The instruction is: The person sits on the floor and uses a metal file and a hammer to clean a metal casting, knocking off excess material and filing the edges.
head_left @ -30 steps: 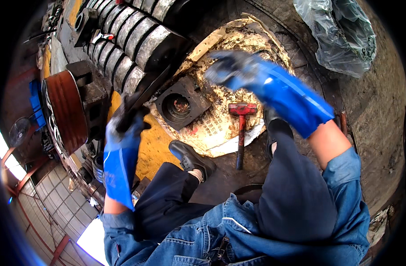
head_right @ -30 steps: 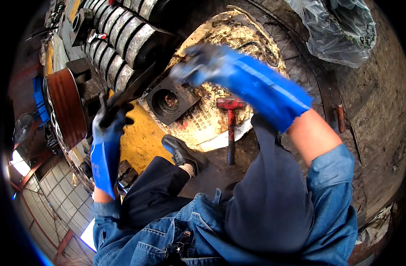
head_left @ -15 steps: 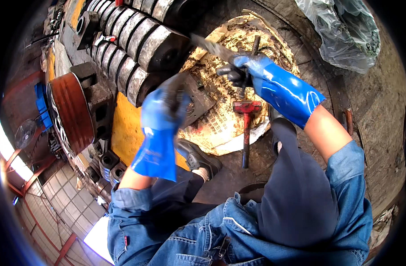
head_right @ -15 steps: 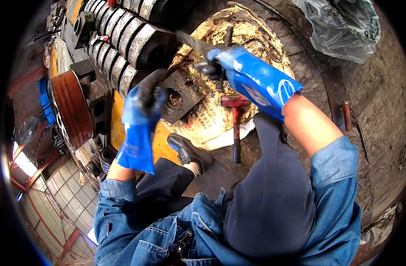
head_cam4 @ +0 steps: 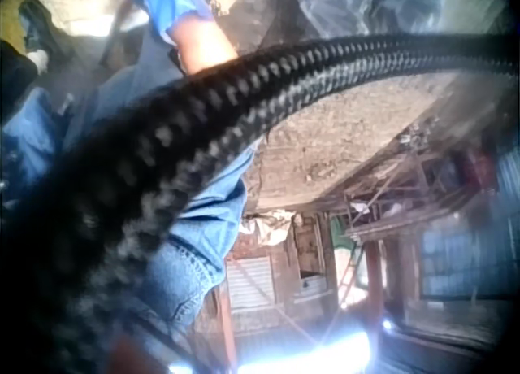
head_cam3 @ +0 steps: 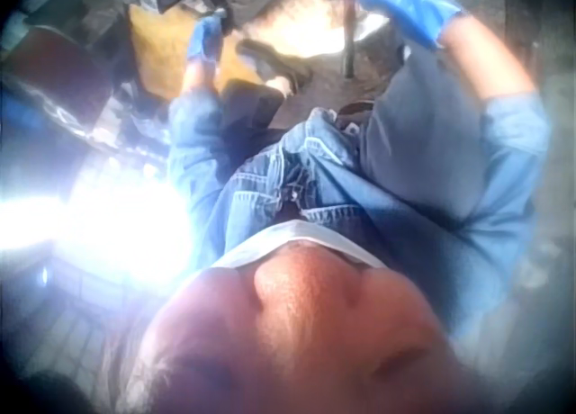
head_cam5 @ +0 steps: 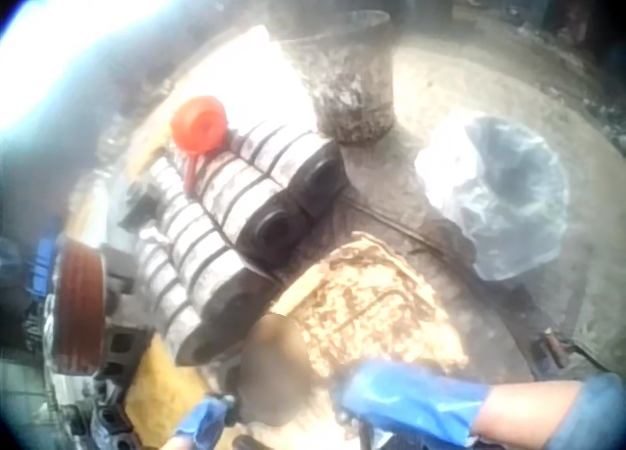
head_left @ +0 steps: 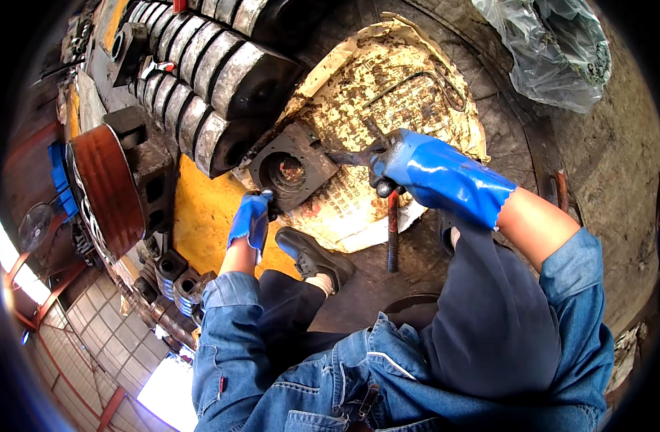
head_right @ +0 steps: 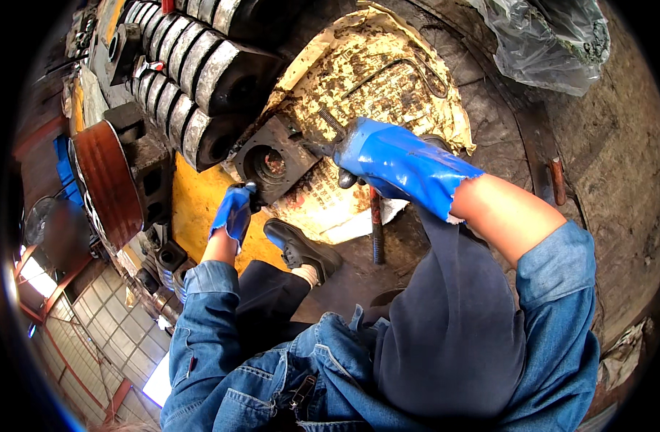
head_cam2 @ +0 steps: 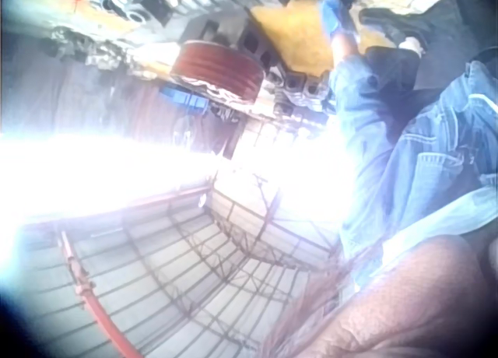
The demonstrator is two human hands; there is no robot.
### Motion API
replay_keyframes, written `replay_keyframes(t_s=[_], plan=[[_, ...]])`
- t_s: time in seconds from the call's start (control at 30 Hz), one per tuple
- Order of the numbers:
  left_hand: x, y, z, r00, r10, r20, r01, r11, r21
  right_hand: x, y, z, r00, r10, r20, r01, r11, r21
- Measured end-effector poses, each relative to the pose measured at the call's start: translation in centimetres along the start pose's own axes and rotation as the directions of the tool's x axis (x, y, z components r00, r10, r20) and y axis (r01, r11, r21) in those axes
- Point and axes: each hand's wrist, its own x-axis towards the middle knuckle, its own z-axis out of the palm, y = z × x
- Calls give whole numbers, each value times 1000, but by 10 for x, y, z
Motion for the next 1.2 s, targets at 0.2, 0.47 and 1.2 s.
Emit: replay_keyframes(t_s=[0.2, 0.47, 1.2], plan=[[18, -23, -7, 999, -22, -24, 18, 992, -124, 17, 12, 41, 995, -100, 0, 90, 902, 421], [23, -20, -6, 997, -73, -24, 72, 996, -46, 36, -10, 46, 966, 166, 198, -237, 878, 416], [8, 4, 0, 997, -73, -27, 71, 996, -56, 38, -39, 15, 967, 241, 79, -253, 896, 365]])
